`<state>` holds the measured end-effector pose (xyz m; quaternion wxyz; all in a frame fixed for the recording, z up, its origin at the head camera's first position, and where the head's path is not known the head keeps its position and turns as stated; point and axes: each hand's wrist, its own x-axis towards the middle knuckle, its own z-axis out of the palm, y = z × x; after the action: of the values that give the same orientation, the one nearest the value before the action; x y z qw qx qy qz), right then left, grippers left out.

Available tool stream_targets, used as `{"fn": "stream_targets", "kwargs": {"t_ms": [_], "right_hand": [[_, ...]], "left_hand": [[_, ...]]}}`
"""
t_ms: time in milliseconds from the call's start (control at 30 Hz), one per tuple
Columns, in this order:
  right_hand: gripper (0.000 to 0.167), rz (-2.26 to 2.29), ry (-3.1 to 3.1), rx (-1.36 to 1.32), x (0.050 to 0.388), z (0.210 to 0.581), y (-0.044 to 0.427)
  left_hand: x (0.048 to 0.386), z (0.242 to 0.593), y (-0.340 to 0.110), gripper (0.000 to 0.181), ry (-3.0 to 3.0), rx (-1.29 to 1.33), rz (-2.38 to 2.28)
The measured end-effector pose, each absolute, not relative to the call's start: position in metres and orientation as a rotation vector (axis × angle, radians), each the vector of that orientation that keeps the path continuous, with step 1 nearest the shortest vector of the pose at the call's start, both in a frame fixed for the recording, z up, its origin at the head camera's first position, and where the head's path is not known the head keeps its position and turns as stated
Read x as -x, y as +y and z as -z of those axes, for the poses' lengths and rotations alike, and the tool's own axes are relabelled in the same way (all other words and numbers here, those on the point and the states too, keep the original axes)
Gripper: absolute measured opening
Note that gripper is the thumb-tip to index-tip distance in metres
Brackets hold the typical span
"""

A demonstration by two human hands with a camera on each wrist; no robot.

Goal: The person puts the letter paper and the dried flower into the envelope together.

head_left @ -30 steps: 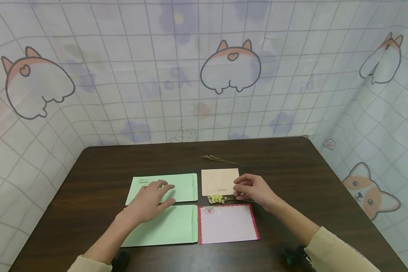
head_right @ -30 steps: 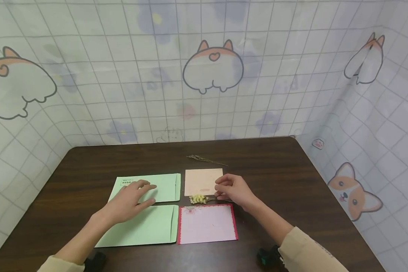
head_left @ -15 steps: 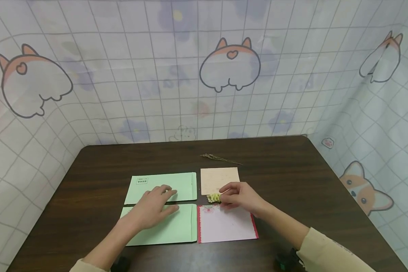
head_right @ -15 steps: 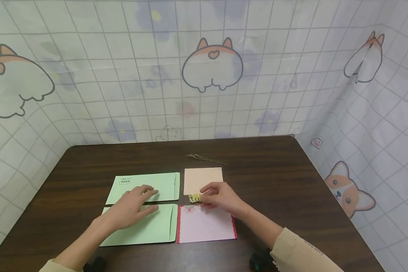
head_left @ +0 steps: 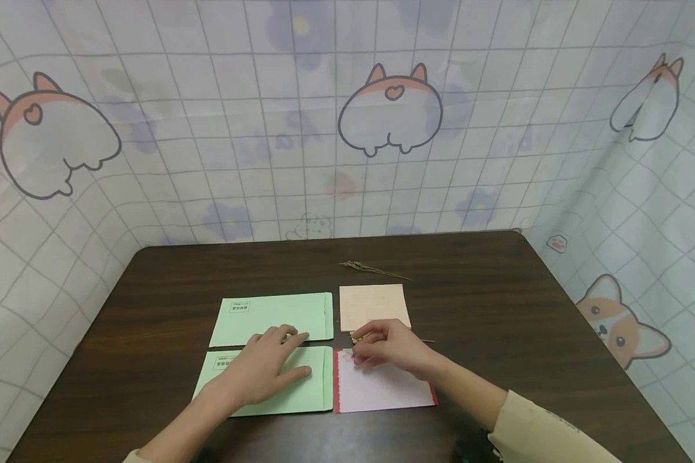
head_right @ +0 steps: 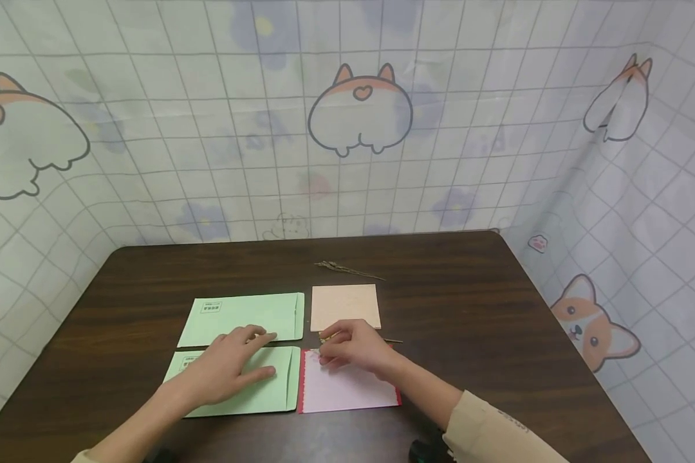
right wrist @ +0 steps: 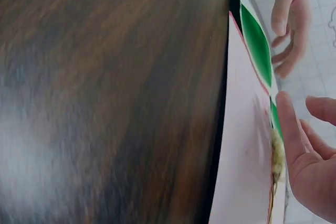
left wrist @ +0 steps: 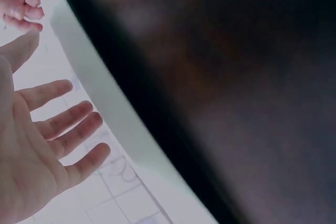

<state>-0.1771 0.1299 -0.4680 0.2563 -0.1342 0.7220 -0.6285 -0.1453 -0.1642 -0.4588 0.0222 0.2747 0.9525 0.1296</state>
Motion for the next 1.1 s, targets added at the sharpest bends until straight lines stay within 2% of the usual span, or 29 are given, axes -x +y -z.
{"fn": "stream_targets", "kwargs": {"t_ms": [600, 1100], "right_hand": [[0.033, 1.737, 1.789, 0.385, 0.166, 0.475, 0.102], [0.032, 1.735, 1.761, 0.380, 0.164, 0.481, 0.094]], "left_hand": [[0.130, 0.456, -0.162, 0.097, 2.883, -0.952, -0.334], [0.128, 0.459, -0.161, 0.098, 2.818, -1.012, -0.308]]}}
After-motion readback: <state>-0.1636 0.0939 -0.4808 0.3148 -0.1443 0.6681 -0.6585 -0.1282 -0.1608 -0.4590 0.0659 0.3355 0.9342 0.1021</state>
